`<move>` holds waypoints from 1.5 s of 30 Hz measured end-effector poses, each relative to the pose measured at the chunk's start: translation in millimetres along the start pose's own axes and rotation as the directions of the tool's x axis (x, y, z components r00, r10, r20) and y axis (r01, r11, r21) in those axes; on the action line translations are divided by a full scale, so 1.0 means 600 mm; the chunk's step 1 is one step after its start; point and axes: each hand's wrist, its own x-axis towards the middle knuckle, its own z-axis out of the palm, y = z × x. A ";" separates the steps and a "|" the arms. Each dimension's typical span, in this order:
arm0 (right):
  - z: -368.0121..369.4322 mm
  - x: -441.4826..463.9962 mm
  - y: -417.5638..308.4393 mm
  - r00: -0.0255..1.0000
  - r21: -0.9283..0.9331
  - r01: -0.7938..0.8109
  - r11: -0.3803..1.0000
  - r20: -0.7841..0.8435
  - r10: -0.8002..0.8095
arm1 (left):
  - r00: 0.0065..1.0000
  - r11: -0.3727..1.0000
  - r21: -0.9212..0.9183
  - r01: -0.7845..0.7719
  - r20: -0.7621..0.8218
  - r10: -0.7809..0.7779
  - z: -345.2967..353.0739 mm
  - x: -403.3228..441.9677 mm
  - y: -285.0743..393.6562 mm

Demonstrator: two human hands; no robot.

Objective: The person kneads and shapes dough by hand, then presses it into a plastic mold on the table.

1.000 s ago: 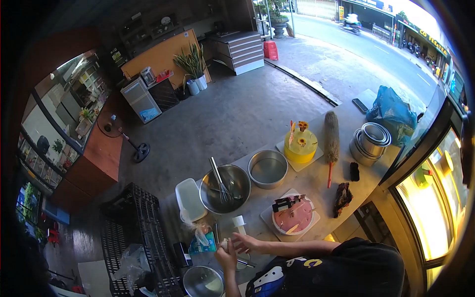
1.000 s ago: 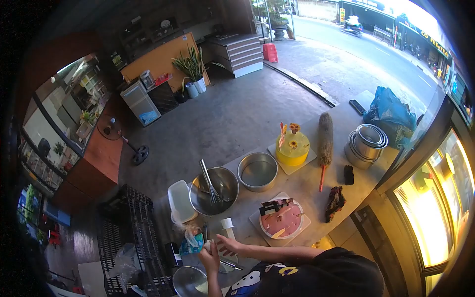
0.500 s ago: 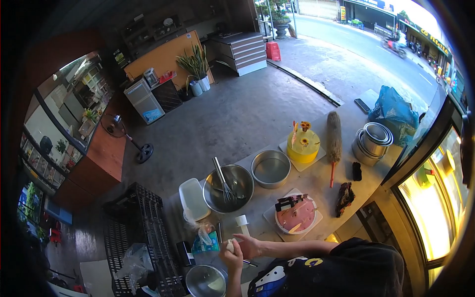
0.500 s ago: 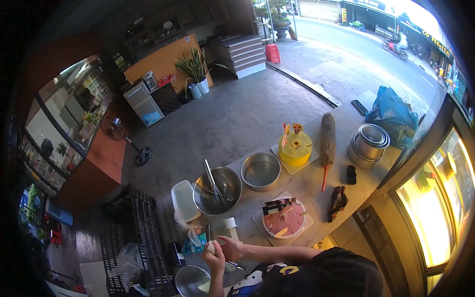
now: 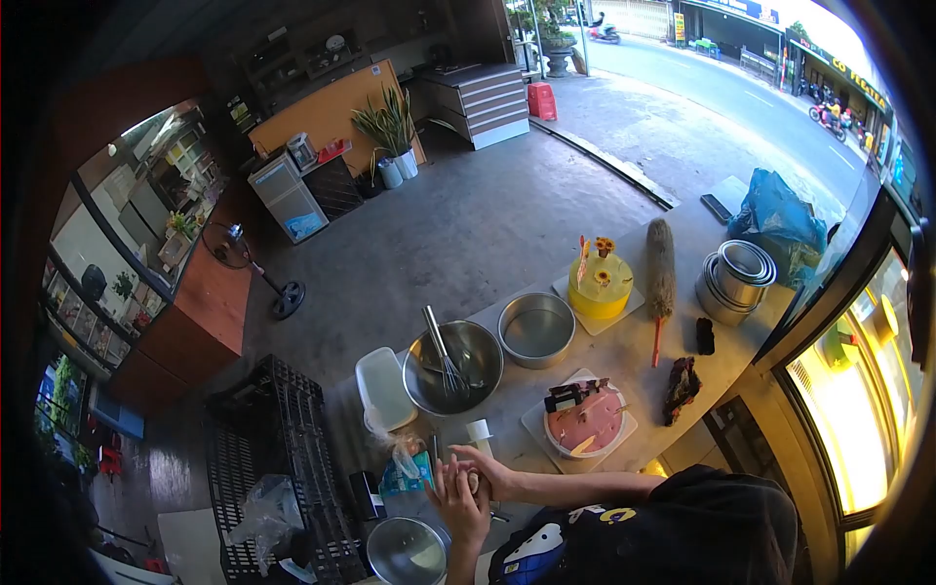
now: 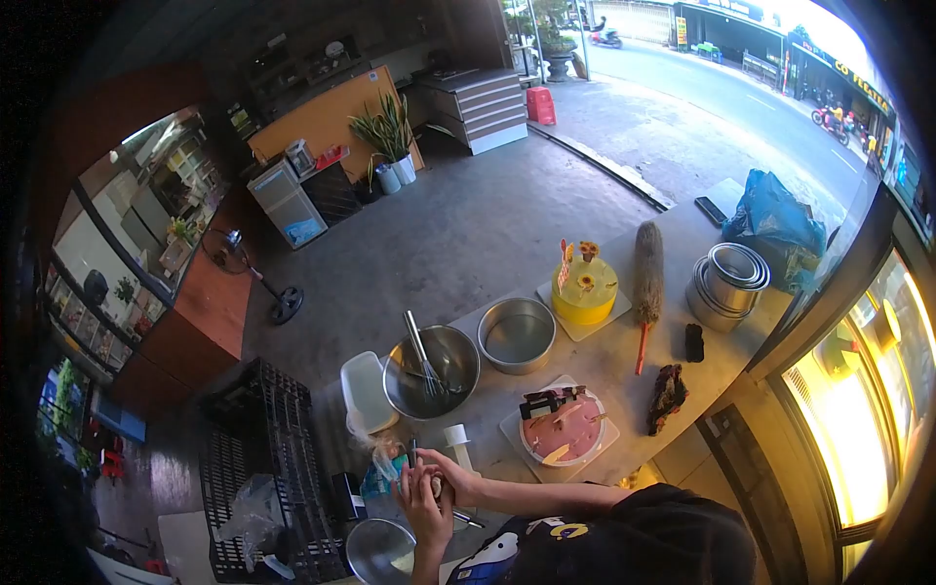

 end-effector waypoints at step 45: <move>0.008 -0.018 0.012 0.512 -0.616 0.140 -0.775 0.715 -0.476 | 0.646 -0.878 -0.450 0.166 0.722 -0.248 0.041 0.003 -0.058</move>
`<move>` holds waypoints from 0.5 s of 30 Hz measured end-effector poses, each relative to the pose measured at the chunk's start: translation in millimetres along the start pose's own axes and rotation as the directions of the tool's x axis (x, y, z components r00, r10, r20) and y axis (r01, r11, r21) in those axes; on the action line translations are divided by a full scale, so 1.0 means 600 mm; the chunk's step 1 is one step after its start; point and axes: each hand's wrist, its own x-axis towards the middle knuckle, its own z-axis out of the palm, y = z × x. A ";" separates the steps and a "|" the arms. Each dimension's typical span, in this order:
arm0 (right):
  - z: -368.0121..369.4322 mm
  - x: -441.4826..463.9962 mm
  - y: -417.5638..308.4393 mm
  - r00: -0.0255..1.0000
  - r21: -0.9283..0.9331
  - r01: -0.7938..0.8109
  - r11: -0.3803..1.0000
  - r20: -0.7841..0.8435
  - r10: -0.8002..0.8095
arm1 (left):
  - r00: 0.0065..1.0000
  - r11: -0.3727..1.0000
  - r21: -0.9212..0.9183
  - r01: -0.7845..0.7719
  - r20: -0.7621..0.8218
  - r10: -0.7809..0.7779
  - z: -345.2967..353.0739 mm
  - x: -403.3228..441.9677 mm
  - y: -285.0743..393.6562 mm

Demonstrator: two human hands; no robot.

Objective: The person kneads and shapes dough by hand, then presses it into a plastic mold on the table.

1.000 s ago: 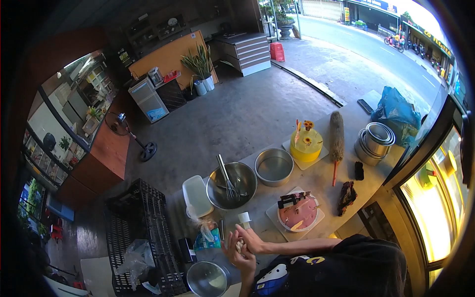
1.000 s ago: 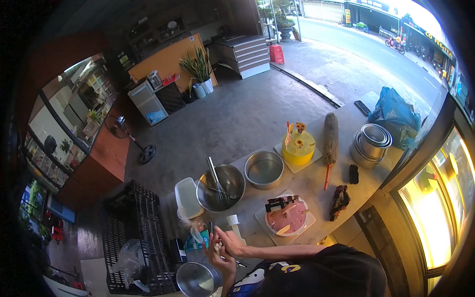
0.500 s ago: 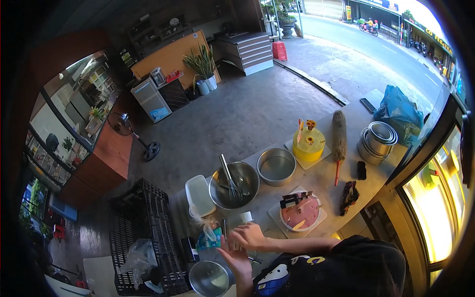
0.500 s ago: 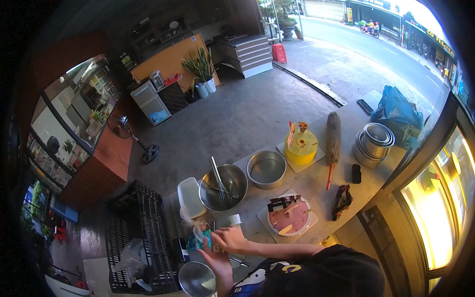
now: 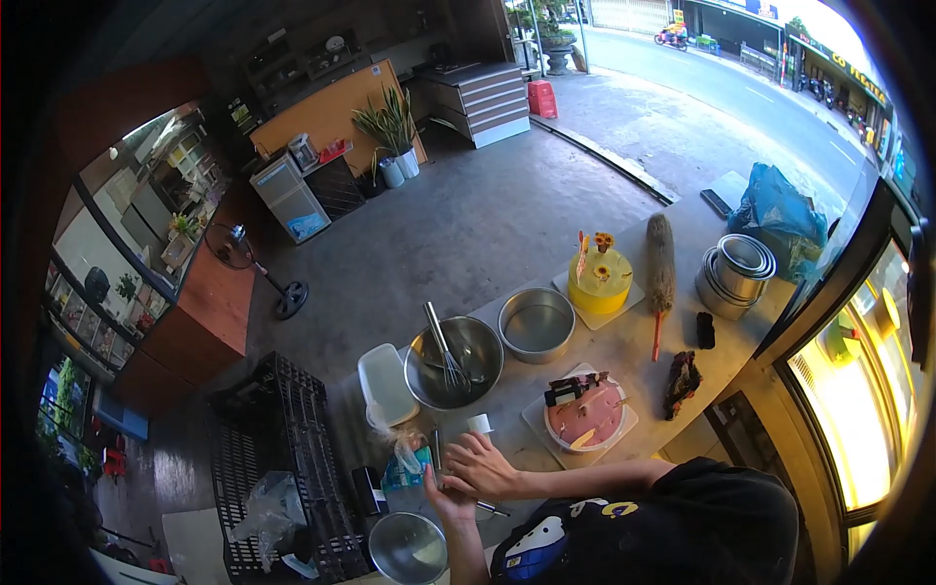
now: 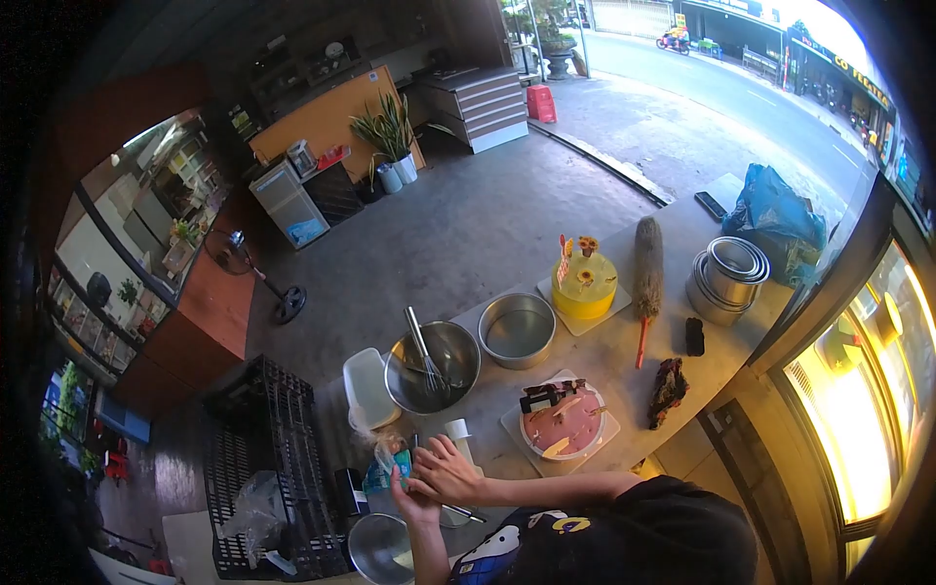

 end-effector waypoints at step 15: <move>0.002 -0.027 -0.015 0.996 -0.047 -0.088 0.995 0.031 0.089 | 0.998 0.937 0.348 0.034 -0.054 -0.016 -0.008 0.061 -0.006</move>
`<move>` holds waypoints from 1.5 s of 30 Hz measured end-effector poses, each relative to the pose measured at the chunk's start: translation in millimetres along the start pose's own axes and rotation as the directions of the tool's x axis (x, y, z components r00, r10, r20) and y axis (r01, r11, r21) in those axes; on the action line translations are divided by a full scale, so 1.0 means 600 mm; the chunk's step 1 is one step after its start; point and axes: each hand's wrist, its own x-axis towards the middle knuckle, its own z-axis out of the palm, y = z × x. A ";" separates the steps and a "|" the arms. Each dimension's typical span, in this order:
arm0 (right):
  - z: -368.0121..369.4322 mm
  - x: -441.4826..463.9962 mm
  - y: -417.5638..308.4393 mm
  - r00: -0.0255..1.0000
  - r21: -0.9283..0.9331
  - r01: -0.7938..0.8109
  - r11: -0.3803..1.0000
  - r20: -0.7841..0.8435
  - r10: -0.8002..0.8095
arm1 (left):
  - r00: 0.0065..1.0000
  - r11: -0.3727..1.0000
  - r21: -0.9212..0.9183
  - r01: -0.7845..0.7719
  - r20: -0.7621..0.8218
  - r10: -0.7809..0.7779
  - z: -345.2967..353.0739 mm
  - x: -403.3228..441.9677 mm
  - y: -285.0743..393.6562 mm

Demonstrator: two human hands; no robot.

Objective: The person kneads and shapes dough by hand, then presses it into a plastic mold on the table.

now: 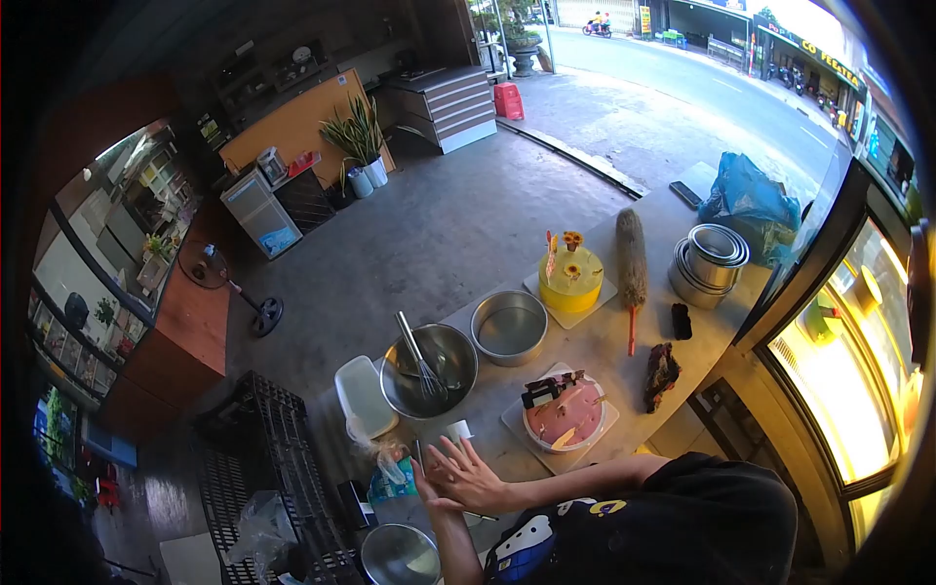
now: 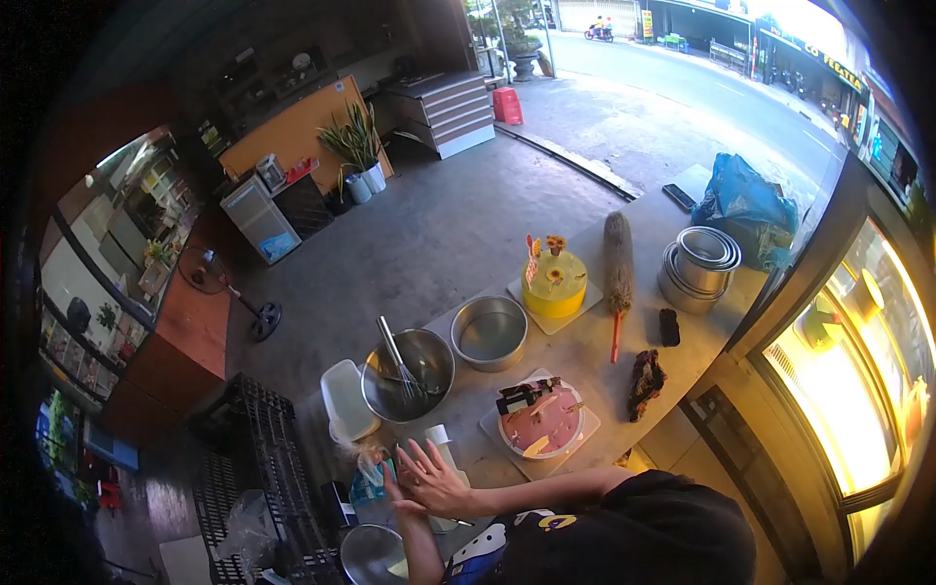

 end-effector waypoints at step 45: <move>0.032 0.062 0.024 0.626 0.863 -0.451 -0.229 0.488 0.609 | 0.708 0.533 0.642 -0.551 0.023 0.706 0.040 -0.094 -0.031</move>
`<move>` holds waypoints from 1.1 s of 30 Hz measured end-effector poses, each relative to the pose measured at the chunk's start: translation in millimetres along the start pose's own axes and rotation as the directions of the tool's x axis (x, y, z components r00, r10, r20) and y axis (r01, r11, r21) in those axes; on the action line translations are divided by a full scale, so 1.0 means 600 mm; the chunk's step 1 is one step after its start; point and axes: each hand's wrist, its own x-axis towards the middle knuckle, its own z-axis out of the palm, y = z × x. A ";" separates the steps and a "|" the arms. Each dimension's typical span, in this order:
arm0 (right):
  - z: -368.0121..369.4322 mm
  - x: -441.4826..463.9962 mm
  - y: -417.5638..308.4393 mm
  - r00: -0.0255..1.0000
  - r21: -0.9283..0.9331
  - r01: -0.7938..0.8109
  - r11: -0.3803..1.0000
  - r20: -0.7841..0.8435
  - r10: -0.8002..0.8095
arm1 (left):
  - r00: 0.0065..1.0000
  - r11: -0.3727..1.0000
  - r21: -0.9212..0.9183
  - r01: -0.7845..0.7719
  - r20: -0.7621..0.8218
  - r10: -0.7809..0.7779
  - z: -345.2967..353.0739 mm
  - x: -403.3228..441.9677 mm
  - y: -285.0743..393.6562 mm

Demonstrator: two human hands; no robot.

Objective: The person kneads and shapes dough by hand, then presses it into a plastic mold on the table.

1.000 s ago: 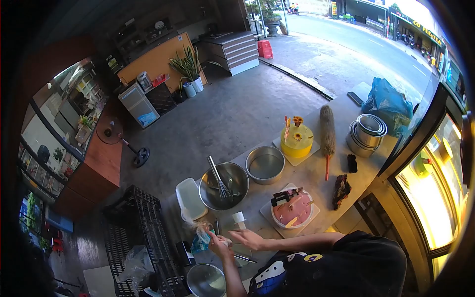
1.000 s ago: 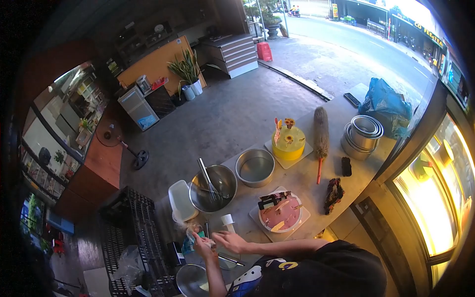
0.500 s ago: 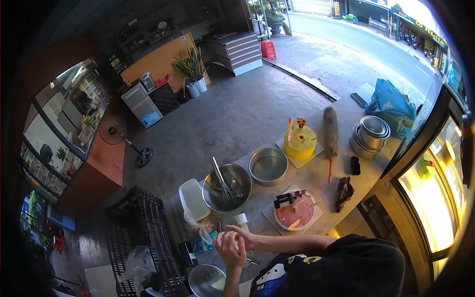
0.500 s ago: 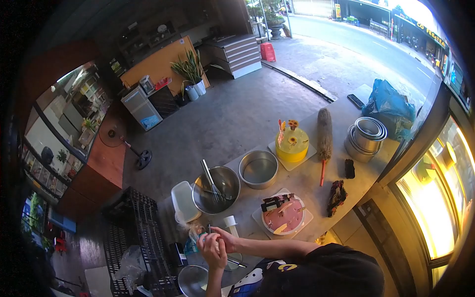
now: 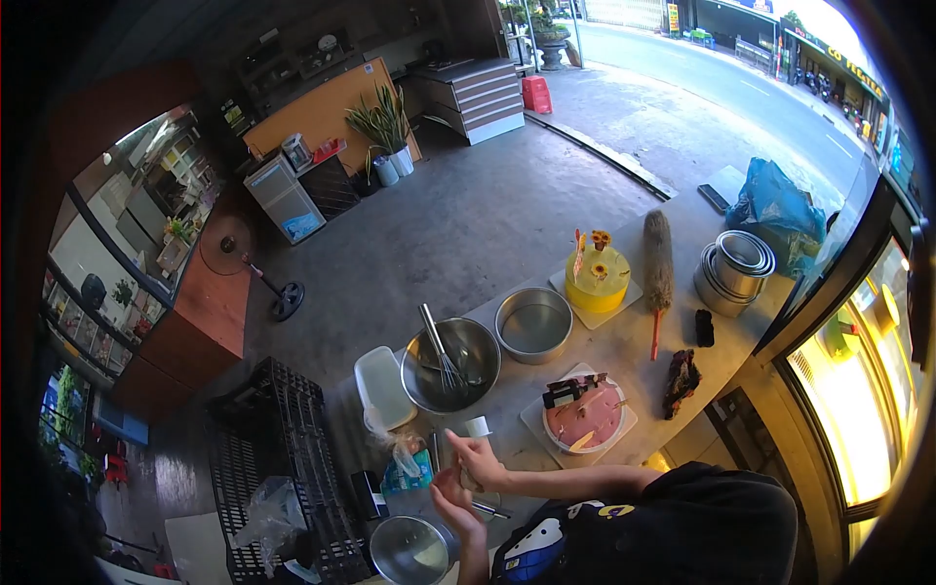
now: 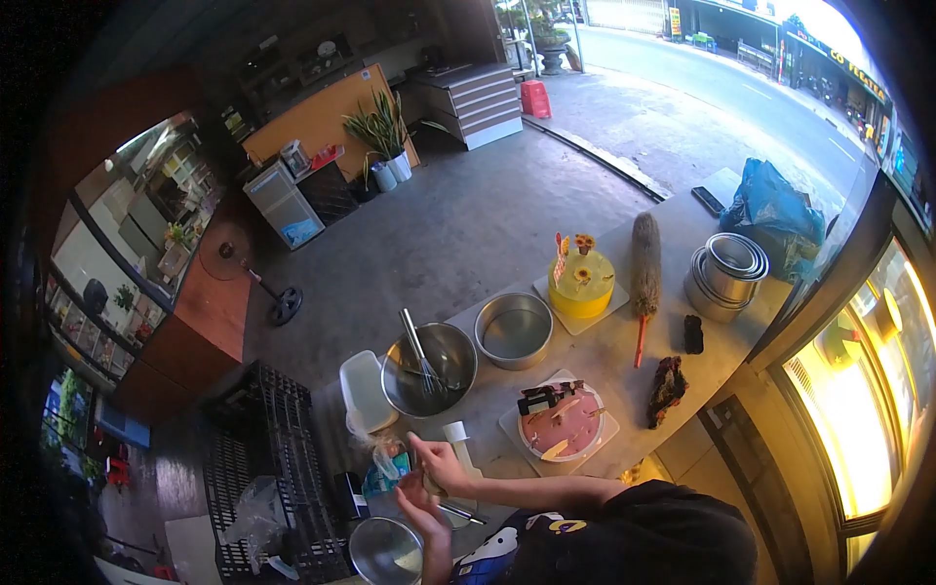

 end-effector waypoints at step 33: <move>-0.025 0.019 0.068 0.792 0.342 -0.608 0.717 0.326 0.516 | 0.898 0.789 -0.508 0.346 -0.064 -0.435 0.021 0.113 -0.066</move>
